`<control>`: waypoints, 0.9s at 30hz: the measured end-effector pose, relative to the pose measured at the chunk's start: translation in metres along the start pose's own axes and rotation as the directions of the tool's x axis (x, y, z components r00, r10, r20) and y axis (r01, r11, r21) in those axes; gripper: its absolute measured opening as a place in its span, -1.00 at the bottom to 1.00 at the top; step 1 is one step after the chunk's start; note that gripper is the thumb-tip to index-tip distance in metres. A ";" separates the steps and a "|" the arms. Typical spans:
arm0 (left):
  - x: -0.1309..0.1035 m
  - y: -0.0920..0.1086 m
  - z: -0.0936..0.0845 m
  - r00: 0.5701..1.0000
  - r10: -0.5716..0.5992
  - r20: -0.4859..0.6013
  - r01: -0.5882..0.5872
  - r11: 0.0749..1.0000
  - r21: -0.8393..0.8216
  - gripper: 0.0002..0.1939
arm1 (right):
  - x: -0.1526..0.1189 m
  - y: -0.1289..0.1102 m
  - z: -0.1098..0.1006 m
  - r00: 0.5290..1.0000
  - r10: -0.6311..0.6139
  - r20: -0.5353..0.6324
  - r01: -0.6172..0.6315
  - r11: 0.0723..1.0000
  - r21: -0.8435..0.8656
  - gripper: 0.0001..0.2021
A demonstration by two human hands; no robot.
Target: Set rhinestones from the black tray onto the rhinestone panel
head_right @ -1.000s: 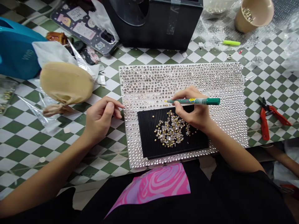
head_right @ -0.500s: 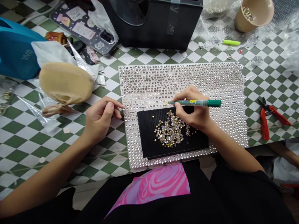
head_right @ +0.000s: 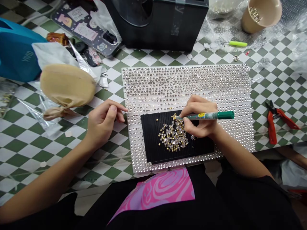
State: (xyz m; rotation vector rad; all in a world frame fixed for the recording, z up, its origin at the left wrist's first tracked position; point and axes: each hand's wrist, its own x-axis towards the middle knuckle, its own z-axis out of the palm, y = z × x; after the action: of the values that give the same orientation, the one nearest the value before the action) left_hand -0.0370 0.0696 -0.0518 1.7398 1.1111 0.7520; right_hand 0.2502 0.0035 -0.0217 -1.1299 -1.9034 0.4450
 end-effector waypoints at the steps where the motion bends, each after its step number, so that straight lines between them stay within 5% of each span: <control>1: 0.000 0.000 0.000 1.000 -0.003 0.000 0.003 1.000 -0.001 -0.74 | 0.000 0.000 0.000 1.000 0.001 0.005 -0.001 1.000 -0.009 -0.87; 12: 0.001 0.002 0.000 1.000 -0.028 0.004 0.028 0.999 0.016 -0.73 | 0.002 -0.001 0.002 0.998 -0.061 0.030 0.064 0.993 -0.100 -0.87; 21: 0.000 0.002 0.000 1.000 -0.003 0.002 0.003 1.000 -0.002 -0.74 | -0.006 0.004 0.006 0.966 0.142 -0.217 -0.171 0.977 -0.124 -0.86; 27: 0.000 0.002 -0.001 1.000 -0.012 0.002 0.012 1.000 -0.009 -0.73 | -0.002 0.004 0.007 0.975 0.184 -0.127 -0.206 0.959 -0.192 -0.88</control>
State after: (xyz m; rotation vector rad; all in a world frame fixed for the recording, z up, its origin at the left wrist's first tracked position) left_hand -0.0372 0.0696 -0.0500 1.7245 1.1141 0.7469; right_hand 0.2472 0.0046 -0.0298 -1.4566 -1.7801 0.2922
